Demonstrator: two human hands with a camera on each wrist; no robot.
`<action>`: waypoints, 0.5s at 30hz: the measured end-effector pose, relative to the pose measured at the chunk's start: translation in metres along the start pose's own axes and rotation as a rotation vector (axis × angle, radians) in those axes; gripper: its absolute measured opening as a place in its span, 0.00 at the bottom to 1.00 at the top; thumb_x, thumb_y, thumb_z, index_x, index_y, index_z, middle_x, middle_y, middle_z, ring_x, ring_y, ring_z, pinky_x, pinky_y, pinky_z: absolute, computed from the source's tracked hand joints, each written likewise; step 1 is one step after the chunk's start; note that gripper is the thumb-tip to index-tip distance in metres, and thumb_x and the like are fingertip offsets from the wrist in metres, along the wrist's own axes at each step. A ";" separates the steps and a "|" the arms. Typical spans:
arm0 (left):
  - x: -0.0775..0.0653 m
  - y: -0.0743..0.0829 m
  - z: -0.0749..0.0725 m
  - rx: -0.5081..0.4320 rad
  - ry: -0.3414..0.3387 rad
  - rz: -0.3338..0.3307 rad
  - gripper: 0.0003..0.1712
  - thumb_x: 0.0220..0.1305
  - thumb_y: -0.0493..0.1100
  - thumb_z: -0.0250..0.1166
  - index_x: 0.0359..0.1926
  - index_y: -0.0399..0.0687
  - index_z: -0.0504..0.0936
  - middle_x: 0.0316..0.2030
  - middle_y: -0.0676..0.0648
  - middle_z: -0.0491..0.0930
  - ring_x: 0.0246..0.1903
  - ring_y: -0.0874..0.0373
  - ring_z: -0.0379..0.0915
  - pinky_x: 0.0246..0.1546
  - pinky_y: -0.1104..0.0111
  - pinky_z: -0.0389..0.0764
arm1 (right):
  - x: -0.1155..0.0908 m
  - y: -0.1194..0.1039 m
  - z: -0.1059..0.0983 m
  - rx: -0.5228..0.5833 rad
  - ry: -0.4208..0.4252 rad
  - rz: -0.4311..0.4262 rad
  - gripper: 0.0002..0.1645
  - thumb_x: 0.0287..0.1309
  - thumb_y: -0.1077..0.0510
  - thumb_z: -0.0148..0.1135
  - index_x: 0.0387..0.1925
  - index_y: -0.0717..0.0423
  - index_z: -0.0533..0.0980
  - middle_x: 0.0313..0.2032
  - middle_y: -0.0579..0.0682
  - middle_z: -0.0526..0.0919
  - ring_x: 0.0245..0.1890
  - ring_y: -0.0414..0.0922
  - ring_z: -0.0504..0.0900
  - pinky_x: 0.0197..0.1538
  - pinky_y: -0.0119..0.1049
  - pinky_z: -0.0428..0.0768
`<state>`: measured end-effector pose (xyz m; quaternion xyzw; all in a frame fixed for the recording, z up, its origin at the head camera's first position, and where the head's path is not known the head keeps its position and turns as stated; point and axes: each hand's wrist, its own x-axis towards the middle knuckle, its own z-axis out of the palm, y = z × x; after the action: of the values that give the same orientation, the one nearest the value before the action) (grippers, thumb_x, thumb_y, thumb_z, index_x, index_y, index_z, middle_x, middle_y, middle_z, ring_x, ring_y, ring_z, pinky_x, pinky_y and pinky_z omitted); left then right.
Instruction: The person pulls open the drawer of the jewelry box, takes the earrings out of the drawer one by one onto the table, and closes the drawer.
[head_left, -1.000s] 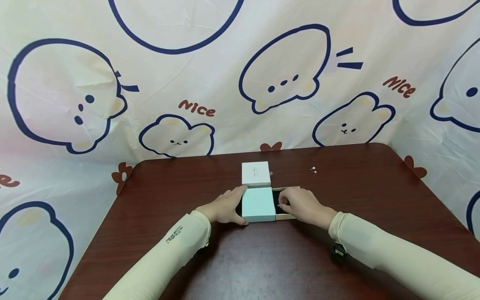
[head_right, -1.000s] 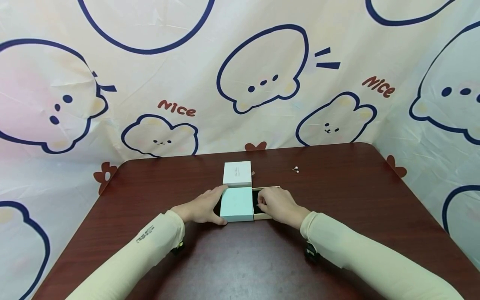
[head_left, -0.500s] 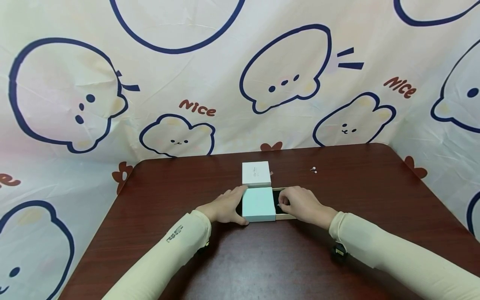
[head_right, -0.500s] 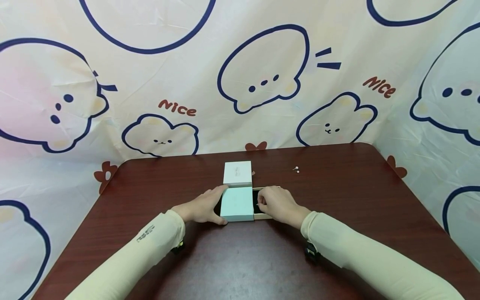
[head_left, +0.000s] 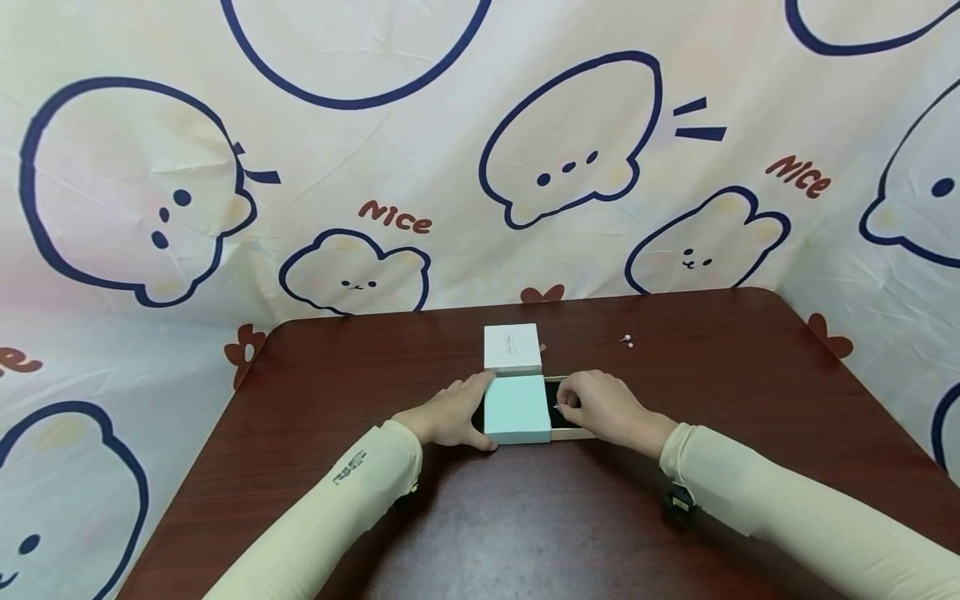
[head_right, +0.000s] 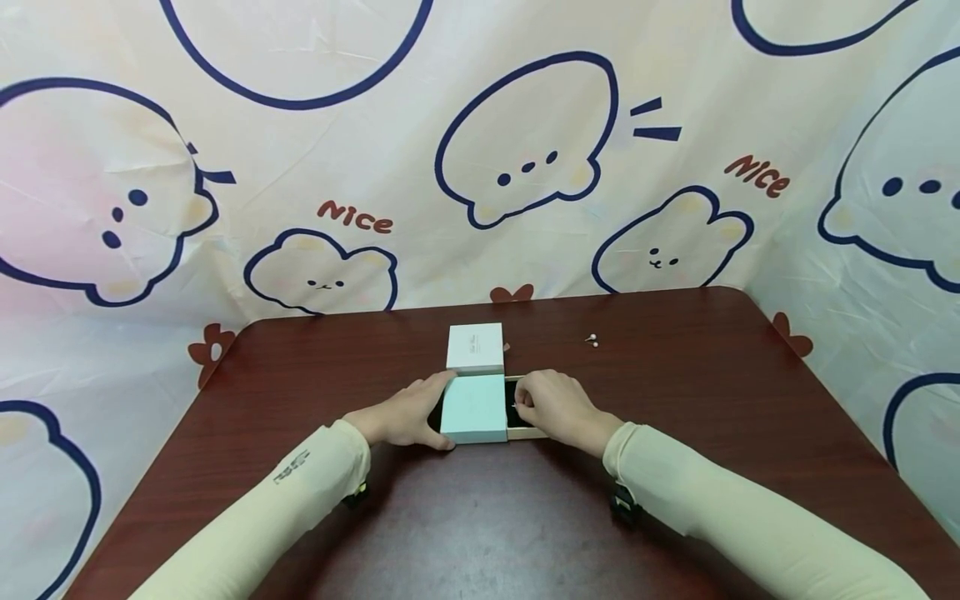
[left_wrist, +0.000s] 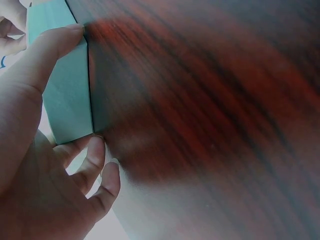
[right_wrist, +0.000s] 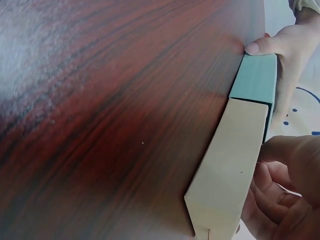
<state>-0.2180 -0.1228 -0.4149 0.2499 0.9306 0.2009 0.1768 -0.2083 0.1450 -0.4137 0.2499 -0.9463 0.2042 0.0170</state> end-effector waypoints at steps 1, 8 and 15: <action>0.000 0.000 0.000 0.004 0.002 0.002 0.64 0.53 0.57 0.78 0.80 0.45 0.48 0.77 0.42 0.58 0.72 0.40 0.59 0.71 0.45 0.63 | 0.000 0.000 0.000 0.001 0.003 -0.001 0.07 0.60 0.59 0.67 0.26 0.47 0.82 0.23 0.37 0.80 0.24 0.33 0.73 0.27 0.31 0.73; 0.000 0.001 0.000 0.015 0.003 0.011 0.64 0.53 0.56 0.78 0.79 0.46 0.48 0.76 0.42 0.60 0.70 0.41 0.61 0.69 0.47 0.65 | -0.001 0.000 -0.001 0.007 0.027 -0.004 0.05 0.59 0.59 0.68 0.29 0.47 0.83 0.24 0.37 0.82 0.25 0.32 0.75 0.28 0.31 0.74; 0.000 0.000 0.000 0.013 0.000 0.008 0.64 0.53 0.57 0.78 0.80 0.46 0.48 0.76 0.43 0.59 0.71 0.41 0.60 0.70 0.46 0.64 | -0.003 0.001 -0.002 0.007 0.054 0.006 0.03 0.59 0.58 0.69 0.30 0.48 0.84 0.25 0.37 0.82 0.25 0.32 0.74 0.27 0.30 0.73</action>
<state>-0.2182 -0.1224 -0.4148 0.2548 0.9308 0.1955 0.1744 -0.2058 0.1477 -0.4127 0.2414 -0.9456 0.2140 0.0409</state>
